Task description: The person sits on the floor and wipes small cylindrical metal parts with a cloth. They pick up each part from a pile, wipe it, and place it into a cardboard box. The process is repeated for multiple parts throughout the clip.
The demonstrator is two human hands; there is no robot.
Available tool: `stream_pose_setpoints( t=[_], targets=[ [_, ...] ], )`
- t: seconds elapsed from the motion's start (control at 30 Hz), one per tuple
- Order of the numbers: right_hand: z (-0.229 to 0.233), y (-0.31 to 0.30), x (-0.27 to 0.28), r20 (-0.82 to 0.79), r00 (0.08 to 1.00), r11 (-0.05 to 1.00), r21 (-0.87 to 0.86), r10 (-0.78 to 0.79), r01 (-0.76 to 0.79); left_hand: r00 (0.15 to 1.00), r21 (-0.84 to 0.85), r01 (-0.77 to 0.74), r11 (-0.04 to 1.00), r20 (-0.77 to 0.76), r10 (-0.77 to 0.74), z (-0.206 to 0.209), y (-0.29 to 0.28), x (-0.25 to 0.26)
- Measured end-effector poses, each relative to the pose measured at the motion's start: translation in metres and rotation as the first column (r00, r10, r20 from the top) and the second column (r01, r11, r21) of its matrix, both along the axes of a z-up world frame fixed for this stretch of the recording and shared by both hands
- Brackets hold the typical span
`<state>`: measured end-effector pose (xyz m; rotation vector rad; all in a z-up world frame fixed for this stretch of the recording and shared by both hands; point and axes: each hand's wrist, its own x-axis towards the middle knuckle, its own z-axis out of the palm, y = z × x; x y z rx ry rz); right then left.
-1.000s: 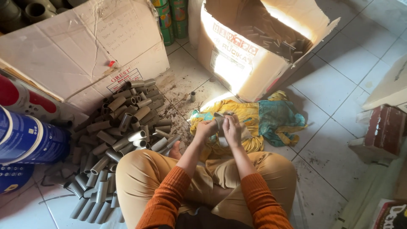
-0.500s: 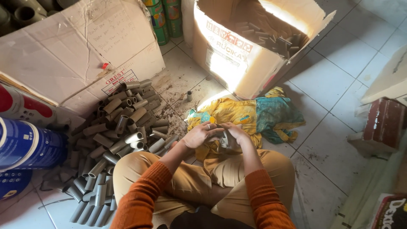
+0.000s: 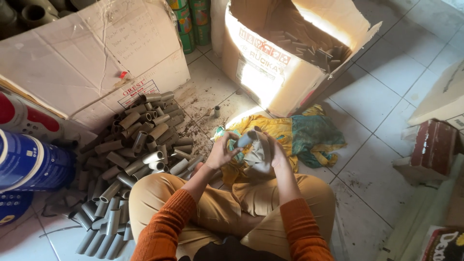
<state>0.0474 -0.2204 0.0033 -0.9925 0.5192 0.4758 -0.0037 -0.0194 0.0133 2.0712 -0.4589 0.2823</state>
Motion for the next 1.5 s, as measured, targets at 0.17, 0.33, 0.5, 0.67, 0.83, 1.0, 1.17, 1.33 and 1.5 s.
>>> stream_pose_setpoints(
  t=[0.17,0.33,0.5,0.67,0.83,1.0,1.17,1.33,1.5],
  targets=[
    [0.006,0.001,-0.020,0.169,0.973,0.918,0.389,-0.155,0.079,0.913,-0.604,0.009,0.797,-0.320,-0.253,0.024,-0.006,-0.009],
    [-0.011,-0.003,-0.018,0.330,0.910,0.956,0.230,-0.251,0.180,0.893,-0.726,-0.107,0.679,-0.371,-0.255,-0.015,0.001,0.007],
    [0.077,0.066,-0.073,0.607,0.726,0.759,-0.624,0.321,0.186,0.858,-0.763,-0.312,0.566,-0.482,-0.177,-0.010,-0.004,0.007],
    [0.010,0.061,-0.054,0.646,0.196,0.453,-0.689,0.737,0.566,0.697,-0.703,-0.587,0.400,-0.691,-0.192,-0.055,-0.002,0.015],
    [-0.012,0.060,-0.037,0.687,0.202,0.363,-0.582,0.698,0.728,0.708,-0.687,-0.564,0.459,-0.688,-0.159,-0.015,-0.002,0.004],
    [0.011,0.059,-0.029,0.782,0.291,0.423,-0.562,0.551,0.711,0.881,-0.595,-0.315,0.740,-0.473,-0.005,0.023,-0.004,-0.014],
    [-0.019,0.061,-0.007,0.311,0.861,0.757,-0.642,0.402,-0.121,0.998,-0.135,-0.051,0.989,0.023,0.055,0.028,0.011,-0.017],
    [-0.020,0.033,0.006,-0.004,0.906,0.805,-0.456,0.424,-0.379,0.957,0.118,0.035,0.992,0.283,-0.067,0.067,0.002,-0.035],
    [0.078,0.029,-0.035,-0.042,0.933,0.904,-0.235,0.358,-0.357,0.911,0.295,-0.027,0.955,0.400,-0.098,0.045,0.012,-0.024]
  ],
)
